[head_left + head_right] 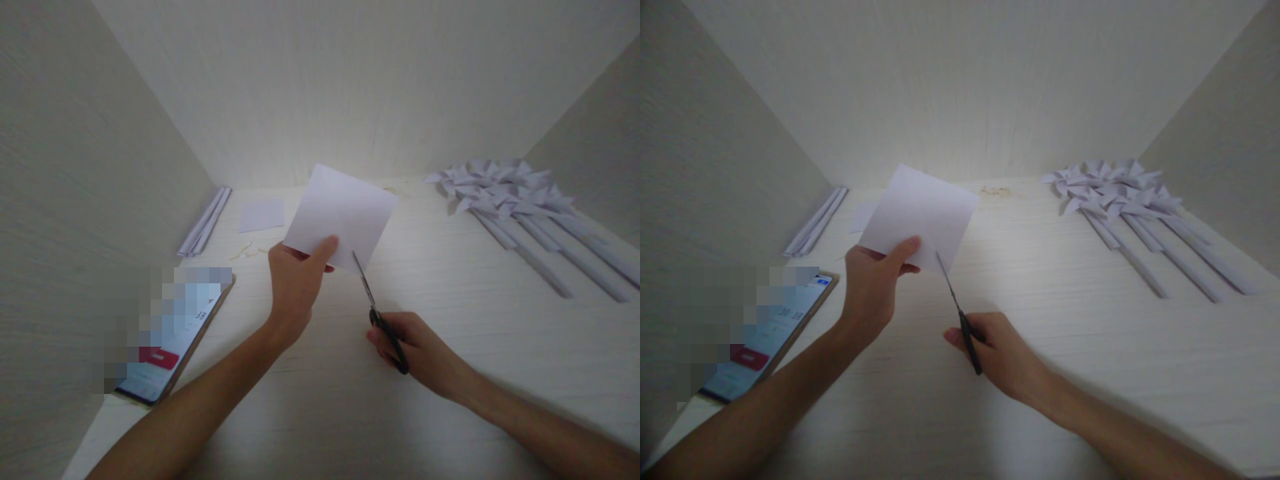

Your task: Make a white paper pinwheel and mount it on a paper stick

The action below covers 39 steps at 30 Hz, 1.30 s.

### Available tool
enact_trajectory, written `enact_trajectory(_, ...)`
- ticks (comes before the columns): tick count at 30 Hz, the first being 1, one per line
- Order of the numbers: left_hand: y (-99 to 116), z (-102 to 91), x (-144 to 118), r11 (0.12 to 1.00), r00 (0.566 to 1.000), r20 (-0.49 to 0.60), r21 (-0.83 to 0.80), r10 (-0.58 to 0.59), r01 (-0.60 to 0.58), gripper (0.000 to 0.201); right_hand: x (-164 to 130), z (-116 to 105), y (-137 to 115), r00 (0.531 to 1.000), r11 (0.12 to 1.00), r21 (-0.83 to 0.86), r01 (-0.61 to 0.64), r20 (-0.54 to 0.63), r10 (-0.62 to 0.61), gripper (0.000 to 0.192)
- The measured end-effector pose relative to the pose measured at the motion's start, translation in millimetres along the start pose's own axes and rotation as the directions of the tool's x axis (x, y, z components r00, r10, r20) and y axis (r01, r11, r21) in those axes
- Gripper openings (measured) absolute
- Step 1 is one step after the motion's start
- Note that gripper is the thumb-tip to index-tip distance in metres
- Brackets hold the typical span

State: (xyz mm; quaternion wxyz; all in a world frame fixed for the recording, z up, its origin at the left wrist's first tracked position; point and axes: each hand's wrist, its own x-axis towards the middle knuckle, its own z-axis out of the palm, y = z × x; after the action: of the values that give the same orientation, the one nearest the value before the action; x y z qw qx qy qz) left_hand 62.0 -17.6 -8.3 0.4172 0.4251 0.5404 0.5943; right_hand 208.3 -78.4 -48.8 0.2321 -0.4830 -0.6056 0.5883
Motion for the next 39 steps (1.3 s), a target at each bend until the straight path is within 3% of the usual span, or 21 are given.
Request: enact_trajectory(39, -1.9, 1.8, -8.3, 0.999, 0.999, 0.049, 0.052, -0.016, 0.013, 0.021, 0.4, -0.2, -5.6, 0.999, 0.994, 0.093, 0.050, 0.014, -0.051, 0.035)
